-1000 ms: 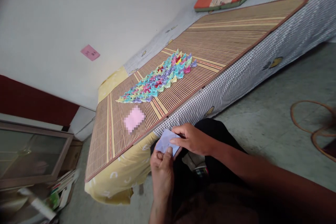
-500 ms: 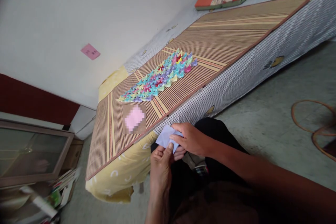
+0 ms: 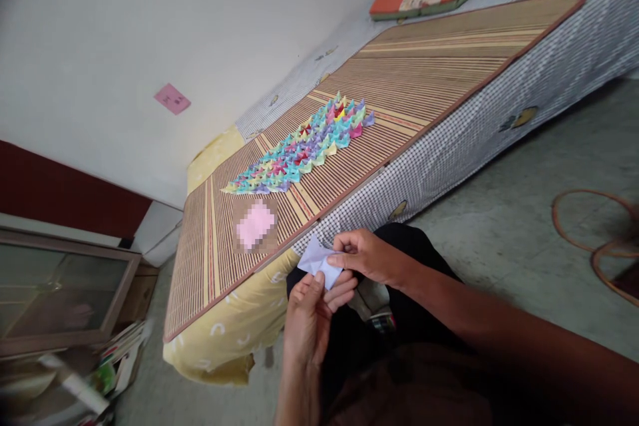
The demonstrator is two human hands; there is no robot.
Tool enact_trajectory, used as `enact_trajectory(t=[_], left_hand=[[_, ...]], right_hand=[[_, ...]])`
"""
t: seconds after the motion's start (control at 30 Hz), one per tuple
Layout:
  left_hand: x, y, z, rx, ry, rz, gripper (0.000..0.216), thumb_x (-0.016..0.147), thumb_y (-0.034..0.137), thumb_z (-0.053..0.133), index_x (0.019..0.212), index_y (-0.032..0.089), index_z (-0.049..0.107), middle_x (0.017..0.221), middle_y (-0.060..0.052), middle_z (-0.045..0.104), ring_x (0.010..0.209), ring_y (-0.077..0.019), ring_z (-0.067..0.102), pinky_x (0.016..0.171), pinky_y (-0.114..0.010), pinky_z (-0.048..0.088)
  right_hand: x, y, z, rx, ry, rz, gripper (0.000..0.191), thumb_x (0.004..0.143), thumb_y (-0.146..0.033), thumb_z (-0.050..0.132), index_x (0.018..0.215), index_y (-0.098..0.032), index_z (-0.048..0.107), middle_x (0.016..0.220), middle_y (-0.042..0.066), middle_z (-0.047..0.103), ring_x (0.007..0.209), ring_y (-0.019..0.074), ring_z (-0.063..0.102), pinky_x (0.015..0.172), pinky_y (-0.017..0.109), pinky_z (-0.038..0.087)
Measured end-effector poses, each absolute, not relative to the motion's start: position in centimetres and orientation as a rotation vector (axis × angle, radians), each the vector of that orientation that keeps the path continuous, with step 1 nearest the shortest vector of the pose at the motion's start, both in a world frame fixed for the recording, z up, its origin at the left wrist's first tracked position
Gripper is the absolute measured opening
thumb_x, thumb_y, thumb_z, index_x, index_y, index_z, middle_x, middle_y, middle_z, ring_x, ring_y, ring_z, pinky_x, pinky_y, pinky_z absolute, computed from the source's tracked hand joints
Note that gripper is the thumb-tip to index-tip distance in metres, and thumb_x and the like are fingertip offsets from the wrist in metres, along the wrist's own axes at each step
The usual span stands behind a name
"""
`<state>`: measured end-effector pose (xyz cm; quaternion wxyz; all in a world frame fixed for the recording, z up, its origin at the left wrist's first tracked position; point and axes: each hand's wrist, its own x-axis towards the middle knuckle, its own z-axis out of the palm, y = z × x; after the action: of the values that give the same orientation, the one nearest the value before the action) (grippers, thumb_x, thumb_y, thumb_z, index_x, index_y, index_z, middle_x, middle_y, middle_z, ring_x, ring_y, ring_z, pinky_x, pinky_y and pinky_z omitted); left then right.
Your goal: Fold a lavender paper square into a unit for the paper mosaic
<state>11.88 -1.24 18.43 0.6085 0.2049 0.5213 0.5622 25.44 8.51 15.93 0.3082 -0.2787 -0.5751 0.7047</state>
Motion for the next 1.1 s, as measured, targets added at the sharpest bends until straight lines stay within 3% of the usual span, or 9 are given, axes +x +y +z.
enact_trajectory(t=[0.23, 0.37, 0.5, 0.97, 1.1], left_hand=[[12.7, -1.2, 18.4, 0.5, 1.312, 1.346, 0.046, 0.067, 0.041, 0.089, 0.096, 0.009, 0.075, 0.08, -0.014, 0.08, 0.071, -0.0261, 0.078, 0.065, -0.031, 0.061], [12.7, -1.3, 17.9, 0.504, 1.333, 1.427, 0.045, 0.069, 0.038, 0.087, 0.1, 0.008, 0.075, 0.084, -0.016, 0.081, 0.074, -0.0279, 0.079, 0.066, -0.033, 0.061], [12.4, -1.4, 17.9, 0.474, 1.347, 1.497, 0.044, 0.069, 0.039, 0.087, 0.097, 0.008, 0.074, 0.087, -0.018, 0.081, 0.075, -0.0273, 0.079, 0.066, -0.031, 0.061], [12.5, -1.6, 17.6, 0.53, 1.352, 1.53, 0.042, 0.075, 0.039, 0.083, 0.102, 0.008, 0.074, 0.088, -0.017, 0.081, 0.077, -0.0287, 0.079, 0.07, -0.035, 0.061], [12.6, -1.7, 17.4, 0.602, 1.365, 1.519, 0.039, 0.078, 0.035, 0.08, 0.106, 0.008, 0.074, 0.087, -0.015, 0.081, 0.076, -0.0265, 0.078, 0.071, -0.034, 0.061]], right_hand=[[25.2, 8.3, 16.0, -0.815, -1.701, 1.53, 0.029, 0.079, -0.037, 0.069, 0.064, -0.02, 0.051, 0.059, -0.005, 0.043, 0.058, 0.0117, 0.04, 0.051, 0.025, 0.031], [25.0, 8.6, 15.7, -0.8, -1.562, 1.667, 0.034, 0.081, -0.048, 0.069, 0.067, -0.019, 0.056, 0.059, -0.004, 0.049, 0.057, 0.0116, 0.044, 0.052, 0.025, 0.034], [25.4, 8.8, 15.4, -0.775, -1.543, 1.759, 0.05, 0.088, -0.062, 0.057, 0.067, -0.017, 0.06, 0.058, -0.002, 0.053, 0.053, 0.0114, 0.045, 0.051, 0.026, 0.035], [25.6, 8.4, 16.2, -0.692, -1.581, 1.801, 0.038, 0.085, -0.053, 0.065, 0.077, -0.017, 0.068, 0.071, 0.0, 0.06, 0.069, 0.0152, 0.054, 0.063, 0.028, 0.042], [25.2, 8.4, 15.5, -0.711, -1.503, 1.867, 0.04, 0.082, -0.054, 0.069, 0.069, -0.017, 0.061, 0.062, -0.003, 0.053, 0.061, 0.0128, 0.049, 0.058, 0.026, 0.038]])
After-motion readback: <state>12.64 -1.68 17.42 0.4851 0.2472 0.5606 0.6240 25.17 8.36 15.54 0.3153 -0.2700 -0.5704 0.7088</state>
